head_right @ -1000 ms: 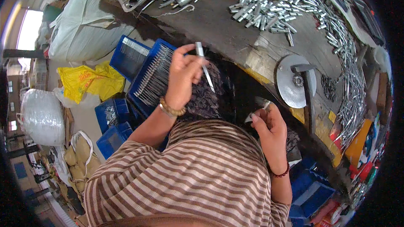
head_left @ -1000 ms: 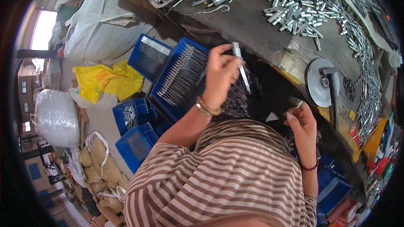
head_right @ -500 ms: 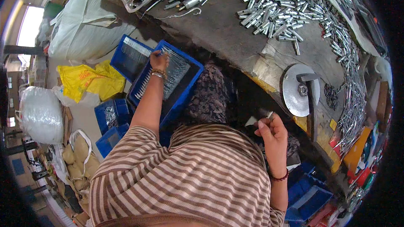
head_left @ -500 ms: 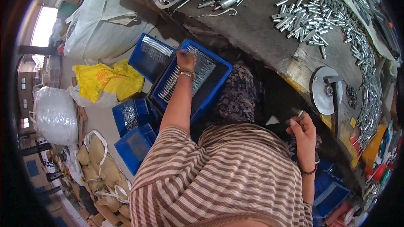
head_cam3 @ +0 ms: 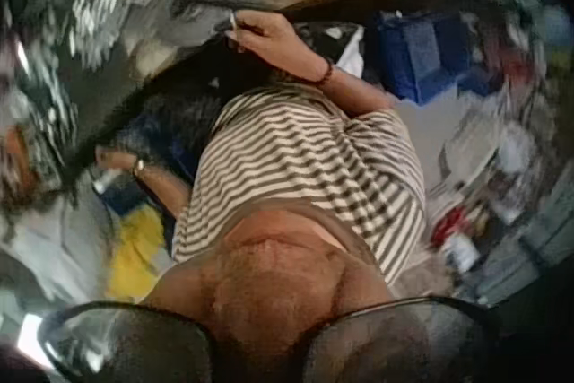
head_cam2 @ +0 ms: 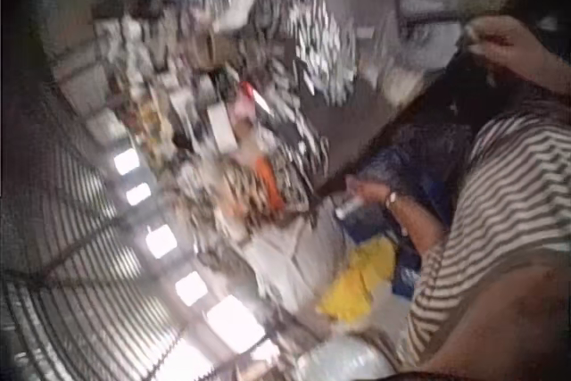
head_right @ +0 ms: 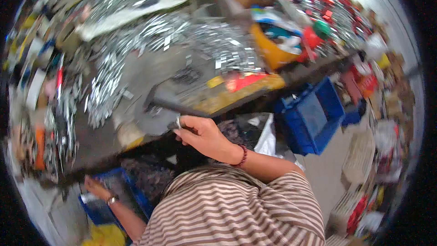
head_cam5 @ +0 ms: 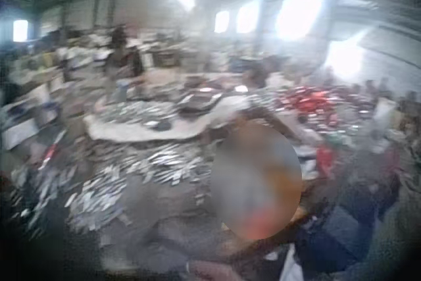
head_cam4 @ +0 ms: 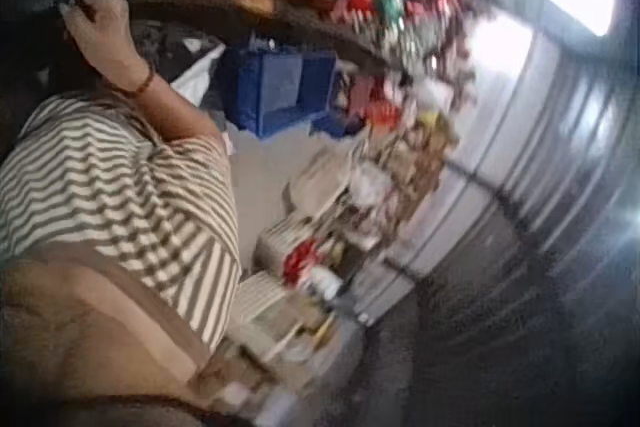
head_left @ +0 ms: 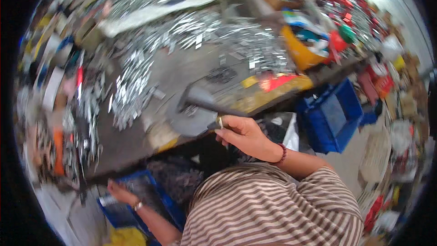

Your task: Assemble small metal components using a hammer and a metal jig on a workbench.

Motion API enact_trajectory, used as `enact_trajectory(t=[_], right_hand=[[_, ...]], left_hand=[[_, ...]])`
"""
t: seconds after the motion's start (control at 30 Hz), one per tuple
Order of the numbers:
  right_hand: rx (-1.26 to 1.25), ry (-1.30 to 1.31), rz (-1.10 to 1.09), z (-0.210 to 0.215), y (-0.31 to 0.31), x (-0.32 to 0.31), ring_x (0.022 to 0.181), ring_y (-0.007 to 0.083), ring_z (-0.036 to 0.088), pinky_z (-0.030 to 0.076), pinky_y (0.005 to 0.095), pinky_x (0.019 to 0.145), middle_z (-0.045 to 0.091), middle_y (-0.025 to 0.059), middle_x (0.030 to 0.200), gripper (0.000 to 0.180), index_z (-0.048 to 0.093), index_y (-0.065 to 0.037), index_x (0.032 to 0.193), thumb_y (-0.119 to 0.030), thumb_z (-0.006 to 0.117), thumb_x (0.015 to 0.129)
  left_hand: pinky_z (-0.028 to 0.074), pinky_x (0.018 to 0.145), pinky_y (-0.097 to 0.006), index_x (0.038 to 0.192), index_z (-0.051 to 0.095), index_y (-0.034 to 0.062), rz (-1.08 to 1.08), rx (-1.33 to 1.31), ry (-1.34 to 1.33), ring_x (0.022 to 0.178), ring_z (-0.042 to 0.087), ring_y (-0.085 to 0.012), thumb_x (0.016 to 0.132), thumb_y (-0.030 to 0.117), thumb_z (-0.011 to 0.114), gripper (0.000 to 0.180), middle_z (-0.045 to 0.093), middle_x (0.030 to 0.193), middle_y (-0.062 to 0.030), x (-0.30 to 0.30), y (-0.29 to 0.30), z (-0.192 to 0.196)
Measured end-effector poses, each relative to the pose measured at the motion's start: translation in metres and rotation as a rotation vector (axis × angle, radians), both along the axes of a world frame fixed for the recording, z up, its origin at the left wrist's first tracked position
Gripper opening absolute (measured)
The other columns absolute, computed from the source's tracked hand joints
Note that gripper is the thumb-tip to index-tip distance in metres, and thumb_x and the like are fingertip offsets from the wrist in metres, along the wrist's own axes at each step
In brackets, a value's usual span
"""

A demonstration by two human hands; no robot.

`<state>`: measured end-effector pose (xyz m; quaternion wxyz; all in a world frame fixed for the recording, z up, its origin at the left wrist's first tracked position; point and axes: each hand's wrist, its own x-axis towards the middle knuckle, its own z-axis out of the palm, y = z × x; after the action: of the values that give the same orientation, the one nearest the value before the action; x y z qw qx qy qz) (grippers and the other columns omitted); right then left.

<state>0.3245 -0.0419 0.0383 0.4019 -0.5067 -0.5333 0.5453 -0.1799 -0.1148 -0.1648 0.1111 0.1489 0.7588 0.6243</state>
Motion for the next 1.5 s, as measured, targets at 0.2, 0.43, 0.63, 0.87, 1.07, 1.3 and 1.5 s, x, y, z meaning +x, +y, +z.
enact_trajectory(t=[0.2, 0.43, 0.63, 0.87, 1.07, 1.3, 1.5], right_hand=[[0.557, -0.235, -0.775, 0.034, 0.017, 0.094, 0.087, 0.0114, 0.063, 0.052, 0.0299, 0.077, 0.067, 0.0050, 0.096, 0.016, 0.065, -0.001, 0.111, -0.008, 0.069, 0.097], [0.739, -0.472, -1.358, 0.046, 0.035, 0.263, 0.108, 0.0234, 0.062, 0.054, 0.0347, 0.087, 0.058, 0.0160, 0.124, 0.055, 0.053, 0.003, 0.133, -0.019, 0.079, 0.090], [0.507, -0.587, -1.133, 0.039, 0.101, 0.361, 0.115, 0.0349, 0.064, 0.054, 0.0446, 0.097, 0.060, 0.0209, 0.127, 0.080, 0.052, 0.003, 0.134, -0.039, 0.089, 0.076], [0.470, -0.531, -1.087, 0.039, 0.130, 0.381, 0.115, 0.0330, 0.068, 0.052, 0.0440, 0.100, 0.068, 0.0190, 0.126, 0.090, 0.049, -0.002, 0.140, -0.040, 0.093, 0.071], [0.430, -0.531, -1.193, 0.074, 0.113, 0.348, 0.113, 0.0312, 0.069, 0.054, 0.0425, 0.097, 0.068, 0.0189, 0.125, 0.076, 0.052, -0.003, 0.131, -0.027, 0.093, 0.073], [0.831, -0.569, -1.058, 0.144, 0.051, 0.312, 0.112, 0.0273, 0.068, 0.054, 0.0410, 0.096, 0.068, 0.0132, 0.123, 0.072, 0.052, -0.006, 0.132, -0.024, 0.092, 0.075], [0.802, -0.446, -0.629, 0.164, 0.023, 0.184, 0.112, 0.0219, 0.066, 0.052, 0.0382, 0.098, 0.067, 0.0117, 0.124, 0.078, 0.051, -0.004, 0.135, -0.019, 0.094, 0.071]], left_hand=[[0.031, 0.055, -0.025, 0.095, 0.063, 0.0063, 0.053, 0.195, 0.039, 0.064, 0.042, -0.0084, 0.101, 0.050, 0.060, 0.045, 0.047, 0.075, 0.0032, 0.049, 0.026, 0.132], [0.031, 0.059, -0.027, 0.098, 0.063, 0.0040, 0.043, 0.307, 0.006, 0.066, 0.040, -0.0113, 0.099, 0.060, 0.059, 0.056, 0.048, 0.079, -0.0003, 0.044, 0.052, 0.132], [0.028, 0.051, -0.025, 0.078, 0.052, 0.0080, 0.115, 0.308, 0.073, 0.056, 0.038, -0.0101, 0.103, 0.053, 0.056, 0.052, 0.045, 0.067, 0.0013, 0.071, 0.060, 0.136], [0.026, 0.053, -0.038, 0.068, 0.035, 0.0095, 0.017, 0.280, 0.244, 0.052, 0.024, -0.0161, 0.108, 0.041, 0.046, 0.052, 0.031, 0.059, -0.0023, 0.157, 0.047, 0.208], [0.045, 0.065, -0.037, 0.129, 0.053, -0.0013, -0.053, 0.348, 0.209, 0.075, 0.050, -0.0204, 0.101, 0.046, 0.062, 0.055, 0.054, 0.100, -0.0122, 0.168, 0.045, 0.228], [0.032, 0.057, -0.020, 0.127, 0.058, -0.0004, -0.416, 0.433, 0.222, 0.067, 0.042, -0.0066, 0.100, 0.033, 0.062, 0.043, 0.050, 0.081, 0.0016, 0.208, 0.079, 0.233], [0.054, 0.091, -0.031, 0.131, 0.059, -0.0018, -1.054, 0.288, 0.253, 0.107, 0.068, -0.0209, 0.079, 0.001, 0.079, 0.055, 0.059, 0.138, -0.0168, 0.320, 0.084, 0.244]])
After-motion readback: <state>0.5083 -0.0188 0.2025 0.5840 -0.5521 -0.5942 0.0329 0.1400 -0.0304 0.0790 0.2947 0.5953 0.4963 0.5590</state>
